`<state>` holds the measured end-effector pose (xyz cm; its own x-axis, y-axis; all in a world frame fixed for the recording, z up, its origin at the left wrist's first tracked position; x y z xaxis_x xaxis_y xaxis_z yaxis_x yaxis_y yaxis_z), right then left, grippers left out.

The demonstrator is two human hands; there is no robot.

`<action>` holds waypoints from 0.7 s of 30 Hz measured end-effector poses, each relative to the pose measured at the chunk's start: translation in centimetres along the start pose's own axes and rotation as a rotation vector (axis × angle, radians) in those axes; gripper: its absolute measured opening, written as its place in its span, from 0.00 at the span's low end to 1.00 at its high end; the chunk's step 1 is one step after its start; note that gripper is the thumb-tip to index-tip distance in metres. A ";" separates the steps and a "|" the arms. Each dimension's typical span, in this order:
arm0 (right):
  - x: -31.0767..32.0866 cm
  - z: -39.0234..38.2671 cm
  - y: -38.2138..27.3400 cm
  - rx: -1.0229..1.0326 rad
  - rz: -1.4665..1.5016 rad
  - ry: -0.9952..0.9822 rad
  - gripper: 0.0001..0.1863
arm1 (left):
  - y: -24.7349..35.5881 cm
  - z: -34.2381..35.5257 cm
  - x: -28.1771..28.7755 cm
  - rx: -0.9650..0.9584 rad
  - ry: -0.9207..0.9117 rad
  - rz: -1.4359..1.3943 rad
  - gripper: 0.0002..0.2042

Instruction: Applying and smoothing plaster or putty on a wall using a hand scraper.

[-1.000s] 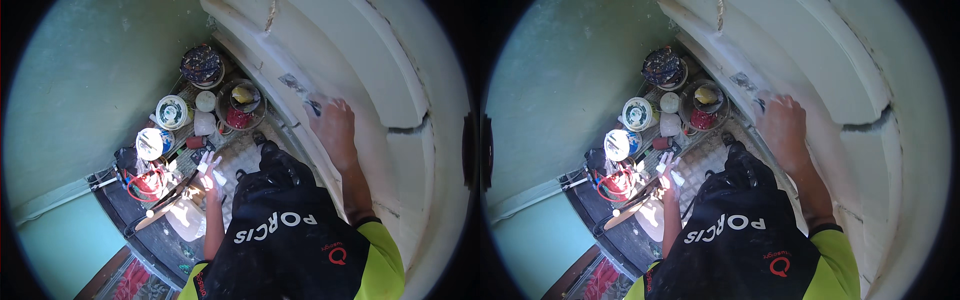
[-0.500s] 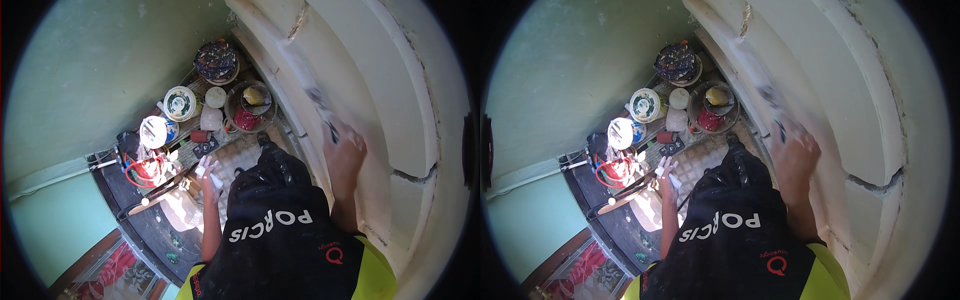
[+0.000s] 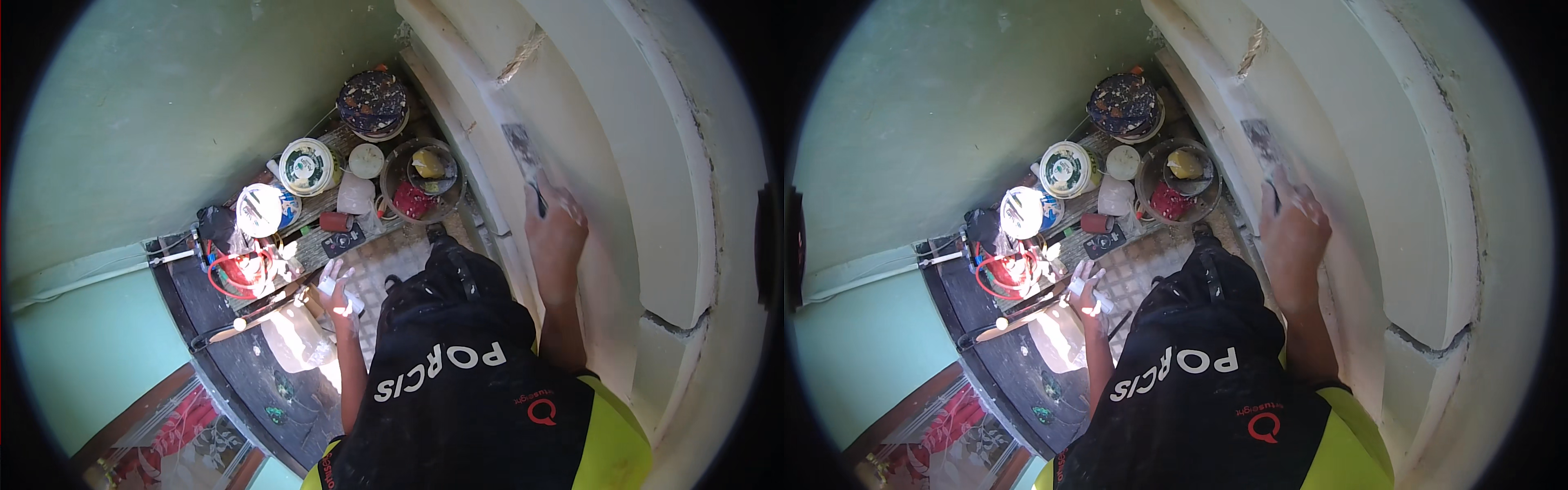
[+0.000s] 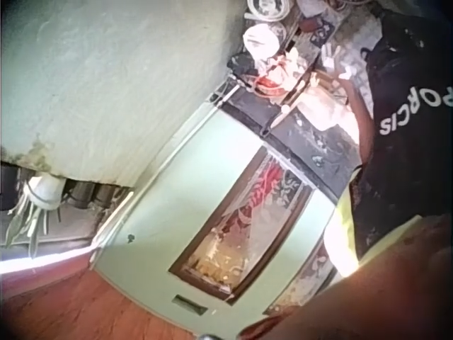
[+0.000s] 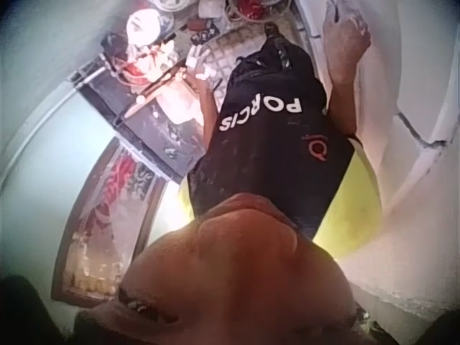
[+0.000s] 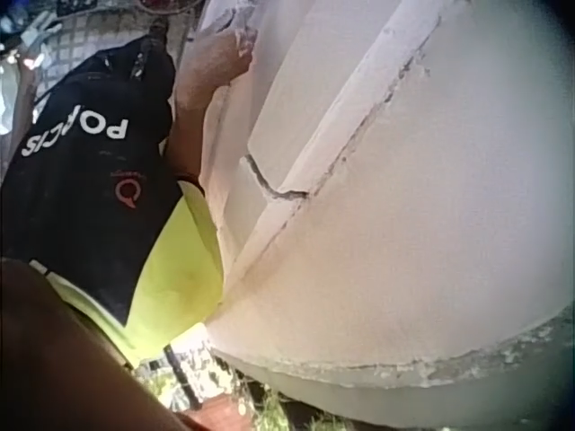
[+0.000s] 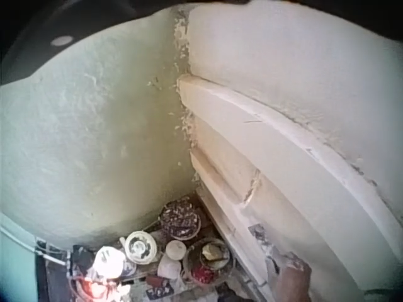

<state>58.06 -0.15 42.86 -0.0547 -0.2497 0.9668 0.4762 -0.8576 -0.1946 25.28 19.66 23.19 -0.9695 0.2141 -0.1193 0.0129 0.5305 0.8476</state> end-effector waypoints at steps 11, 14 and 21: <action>-1.4 5.0 -3.3 0.156 -0.151 0.097 0.14 | 1.9 -0.3 -1.2 0.069 -0.005 0.024 0.30; -0.6 5.0 -4.3 0.222 -0.093 0.176 0.13 | 0.9 -0.1 0.5 0.043 -0.028 0.027 0.29; -2.8 9.5 -6.7 0.164 0.007 0.138 0.09 | -0.5 -0.4 2.5 0.017 0.013 -0.020 0.25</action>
<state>63.39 10.56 43.00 -0.1650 -0.3241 0.9315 0.6127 -0.7738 -0.1608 22.77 19.59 22.72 -0.9727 0.1927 -0.1292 -0.0023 0.5488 0.8359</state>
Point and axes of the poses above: each hand's wrist, its own z-axis towards the middle knuckle, its own x-axis out of the back of the hand, y = z × x, the point moved 2 cm from there along z, towards the middle knuckle, and after that the axes turned 3 degrees about x, right-handed, at the moved point
